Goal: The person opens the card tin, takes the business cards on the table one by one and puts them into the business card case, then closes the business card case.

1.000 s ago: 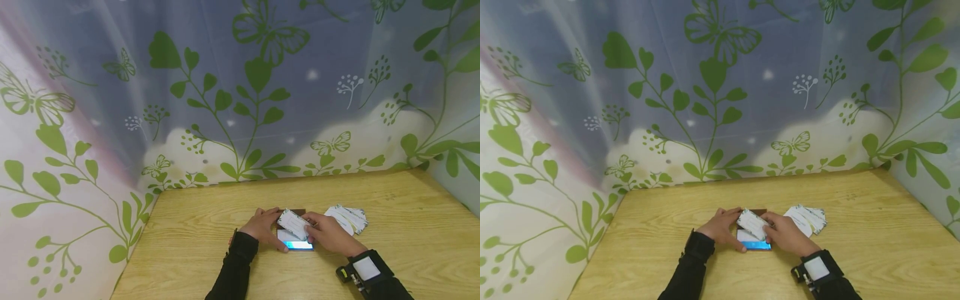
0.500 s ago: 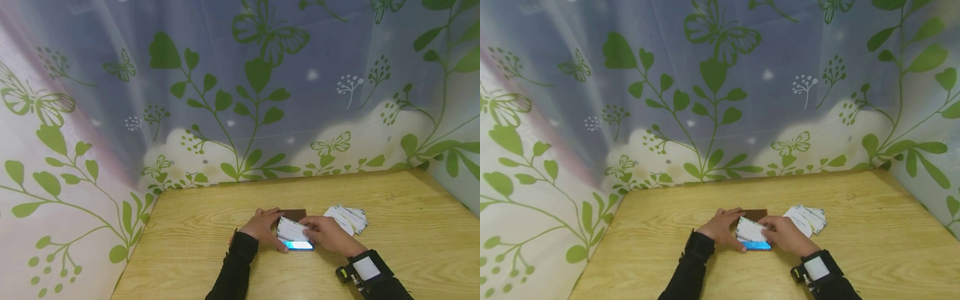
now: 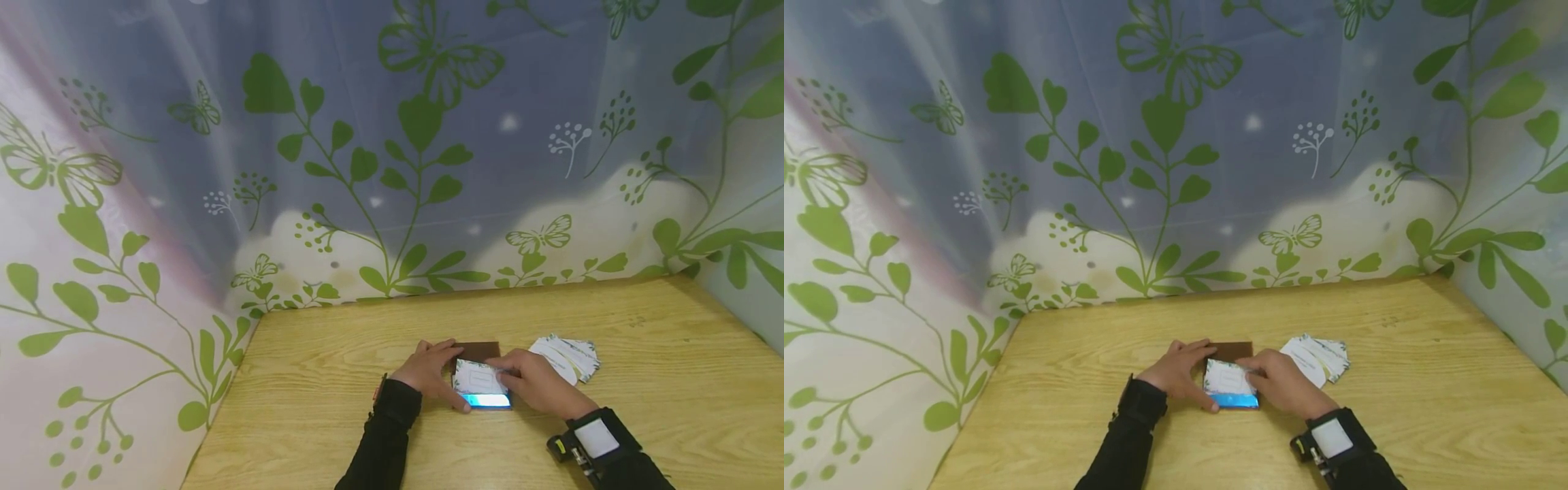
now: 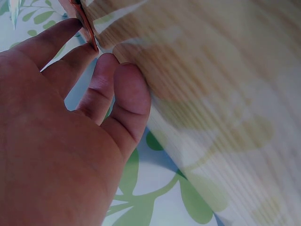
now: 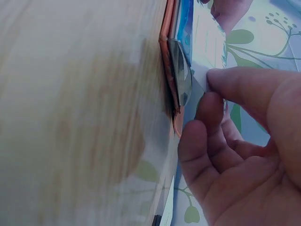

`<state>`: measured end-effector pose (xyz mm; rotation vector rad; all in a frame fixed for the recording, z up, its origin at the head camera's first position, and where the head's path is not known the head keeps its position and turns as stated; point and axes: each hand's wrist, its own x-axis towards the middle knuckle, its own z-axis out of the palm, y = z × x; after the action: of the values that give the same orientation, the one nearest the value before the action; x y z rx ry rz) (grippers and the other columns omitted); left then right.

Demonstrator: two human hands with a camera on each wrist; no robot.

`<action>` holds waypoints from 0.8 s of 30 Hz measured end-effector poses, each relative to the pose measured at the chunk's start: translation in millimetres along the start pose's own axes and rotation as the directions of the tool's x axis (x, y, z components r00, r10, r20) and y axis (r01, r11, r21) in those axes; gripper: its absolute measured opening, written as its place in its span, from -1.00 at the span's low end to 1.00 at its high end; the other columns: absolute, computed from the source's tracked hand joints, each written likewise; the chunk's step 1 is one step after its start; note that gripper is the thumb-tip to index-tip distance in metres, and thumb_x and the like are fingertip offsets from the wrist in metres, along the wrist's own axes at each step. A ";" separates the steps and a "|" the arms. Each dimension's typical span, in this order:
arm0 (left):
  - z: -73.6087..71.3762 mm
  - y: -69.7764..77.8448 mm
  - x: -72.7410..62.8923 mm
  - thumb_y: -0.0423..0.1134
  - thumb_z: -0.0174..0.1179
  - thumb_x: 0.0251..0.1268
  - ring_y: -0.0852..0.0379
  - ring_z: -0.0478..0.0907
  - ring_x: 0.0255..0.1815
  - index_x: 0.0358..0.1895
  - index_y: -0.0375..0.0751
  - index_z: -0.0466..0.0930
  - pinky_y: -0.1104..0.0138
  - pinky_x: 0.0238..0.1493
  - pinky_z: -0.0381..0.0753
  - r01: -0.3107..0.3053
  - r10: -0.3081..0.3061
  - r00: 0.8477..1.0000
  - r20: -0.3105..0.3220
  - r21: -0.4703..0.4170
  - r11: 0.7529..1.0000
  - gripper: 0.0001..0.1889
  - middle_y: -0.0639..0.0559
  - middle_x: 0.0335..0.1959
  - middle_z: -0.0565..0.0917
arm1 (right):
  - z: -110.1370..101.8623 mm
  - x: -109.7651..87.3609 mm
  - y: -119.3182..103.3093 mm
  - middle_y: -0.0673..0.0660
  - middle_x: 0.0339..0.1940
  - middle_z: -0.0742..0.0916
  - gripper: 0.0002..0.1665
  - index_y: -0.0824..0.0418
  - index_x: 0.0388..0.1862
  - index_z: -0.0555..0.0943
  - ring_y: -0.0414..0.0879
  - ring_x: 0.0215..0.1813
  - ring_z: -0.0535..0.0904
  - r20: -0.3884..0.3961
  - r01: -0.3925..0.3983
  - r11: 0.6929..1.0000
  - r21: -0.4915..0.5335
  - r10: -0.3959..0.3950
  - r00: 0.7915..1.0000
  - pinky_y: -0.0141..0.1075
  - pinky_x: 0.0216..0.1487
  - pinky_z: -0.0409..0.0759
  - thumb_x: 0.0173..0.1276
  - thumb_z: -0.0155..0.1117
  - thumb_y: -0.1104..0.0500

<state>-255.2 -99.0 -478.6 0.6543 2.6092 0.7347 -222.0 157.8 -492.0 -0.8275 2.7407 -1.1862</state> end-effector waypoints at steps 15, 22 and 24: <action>2.0 -0.4 1.8 0.18 0.67 -0.14 0.14 0.22 0.22 0.61 0.10 0.29 0.24 0.16 0.50 0.009 -0.009 1.000 -0.003 0.052 0.999 0.14 0.15 0.66 0.17 | 4.4 0.2 1.6 -0.03 -0.18 0.72 -0.65 0.32 0.19 0.65 -0.26 -0.24 0.55 0.036 -0.057 0.998 0.028 0.056 0.998 -0.33 -0.27 0.54 0.47 0.34 0.24; 1.5 -0.2 1.8 0.18 0.67 -0.14 0.15 0.21 0.20 0.61 0.10 0.29 0.24 0.17 0.49 0.010 -0.010 1.000 -0.002 0.042 0.999 0.14 0.15 0.66 0.17 | 4.8 2.2 4.5 -0.10 -0.30 0.65 -0.65 0.28 0.15 0.68 -0.27 -0.34 0.48 0.068 -0.073 0.997 0.032 0.071 0.995 -0.35 -0.37 0.48 0.42 0.41 0.22; 1.5 -0.4 1.7 0.17 0.67 -0.14 0.16 0.21 0.16 0.62 0.09 0.29 0.25 0.15 0.49 0.008 -0.008 1.000 0.000 0.036 0.999 0.15 0.15 0.66 0.16 | 4.5 2.3 5.0 -0.10 -0.32 0.65 -0.65 0.29 0.15 0.69 -0.27 -0.37 0.47 0.070 -0.065 0.997 0.035 0.063 0.996 -0.35 -0.39 0.47 0.43 0.39 0.24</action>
<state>-256.1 -97.8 -480.3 0.6532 2.6284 0.6869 -225.2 156.5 -498.2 -0.7558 2.6601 -1.1706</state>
